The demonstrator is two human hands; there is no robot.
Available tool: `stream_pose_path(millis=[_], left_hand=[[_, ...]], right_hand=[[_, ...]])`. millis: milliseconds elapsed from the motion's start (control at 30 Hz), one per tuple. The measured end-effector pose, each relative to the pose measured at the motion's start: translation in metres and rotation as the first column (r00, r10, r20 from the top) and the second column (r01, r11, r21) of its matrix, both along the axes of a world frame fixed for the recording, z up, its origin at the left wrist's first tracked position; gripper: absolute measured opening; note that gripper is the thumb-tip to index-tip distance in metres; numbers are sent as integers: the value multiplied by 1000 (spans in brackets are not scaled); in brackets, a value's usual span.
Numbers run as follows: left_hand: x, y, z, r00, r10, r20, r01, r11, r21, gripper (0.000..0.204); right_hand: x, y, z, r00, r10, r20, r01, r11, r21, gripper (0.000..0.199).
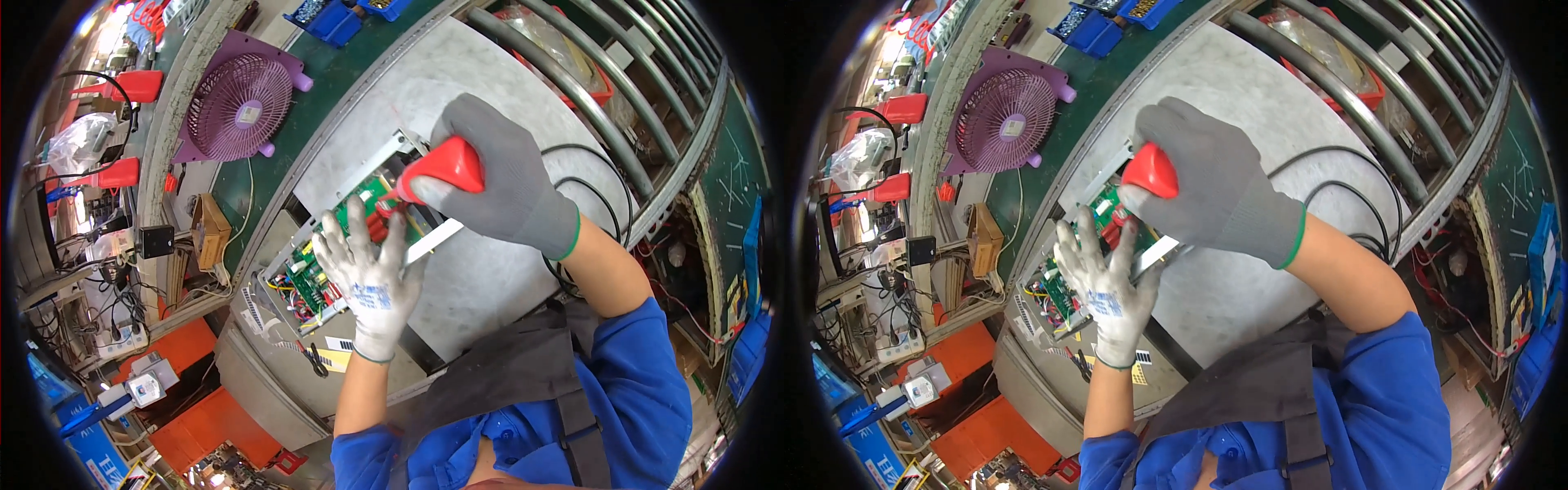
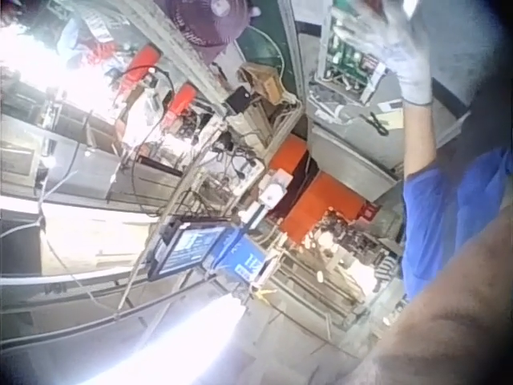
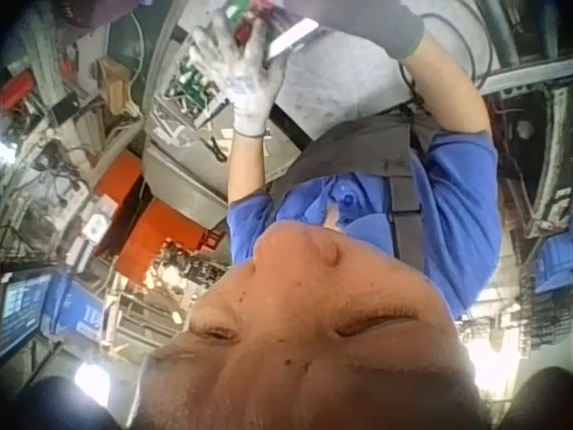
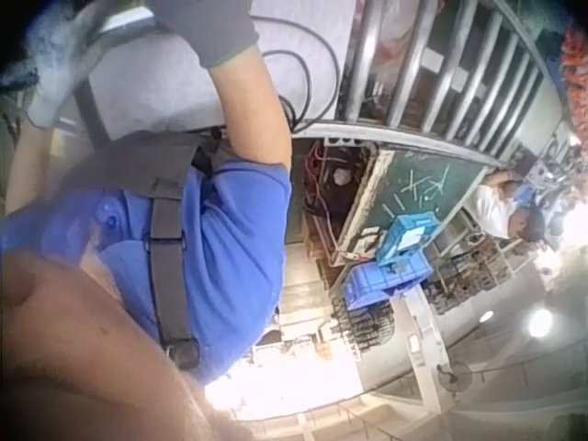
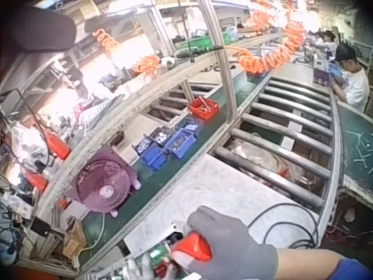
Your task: Cleaning internal components with an air duster, moving the unit, and inspecting wiring inside an electronic device.
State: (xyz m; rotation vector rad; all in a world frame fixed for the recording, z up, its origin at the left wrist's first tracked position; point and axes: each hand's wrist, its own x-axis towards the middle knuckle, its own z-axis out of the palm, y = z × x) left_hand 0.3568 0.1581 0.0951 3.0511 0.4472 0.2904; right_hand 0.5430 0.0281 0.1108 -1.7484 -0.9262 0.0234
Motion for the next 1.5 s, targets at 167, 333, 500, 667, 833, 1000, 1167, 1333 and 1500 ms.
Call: stream_pose_path(millis=[167, 333, 500, 667, 833, 1000, 1167, 1333, 1500], left_hand=[[1, 6, 0, 1000, 23, 6, -23, 1000, -11, 61], [4, 6, 0, 1000, 22, 10, -22, 1000, -2, 60], [2, 3, 0, 1000, 22, 23, -22, 1000, 10, 61], [-1, 1, 9, 998, -1, 66, 6, 998, -68, 62], [-82, 26, 6, 891, 82, 446, 36, 968, -249, 95], [-206, 81, -52, 545, 743, 388, -279, 597, -752, 88], [-169, 50, -49, 594, 782, 190, -167, 350, -922, 75], [-185, -5, -37, 665, 741, 96, -262, 351, -899, 74], [-139, 5, 4, 870, 426, 249, -307, 862, -404, 87]], right_hand=[[5, 9, 1, 999, 41, -35, -42, 999, -15, 37], [7, 6, 7, 999, 33, -21, -34, 998, -43, 36], [16, 7, 10, 998, 59, -7, -59, 997, -58, 34], [56, 21, 10, 881, 309, -359, -322, 946, 24, 35], [31, -16, 1, 668, 217, -712, 111, 917, 384, 28], [-58, -2, -42, 781, -7, -625, 397, 778, 487, 34], [-70, 42, -44, 786, -111, -608, 476, 737, 480, 33], [-19, 35, -30, 800, -100, -592, 441, 768, 465, 36], [-39, -12, 10, 929, 108, -355, 24, 938, 347, 38]])
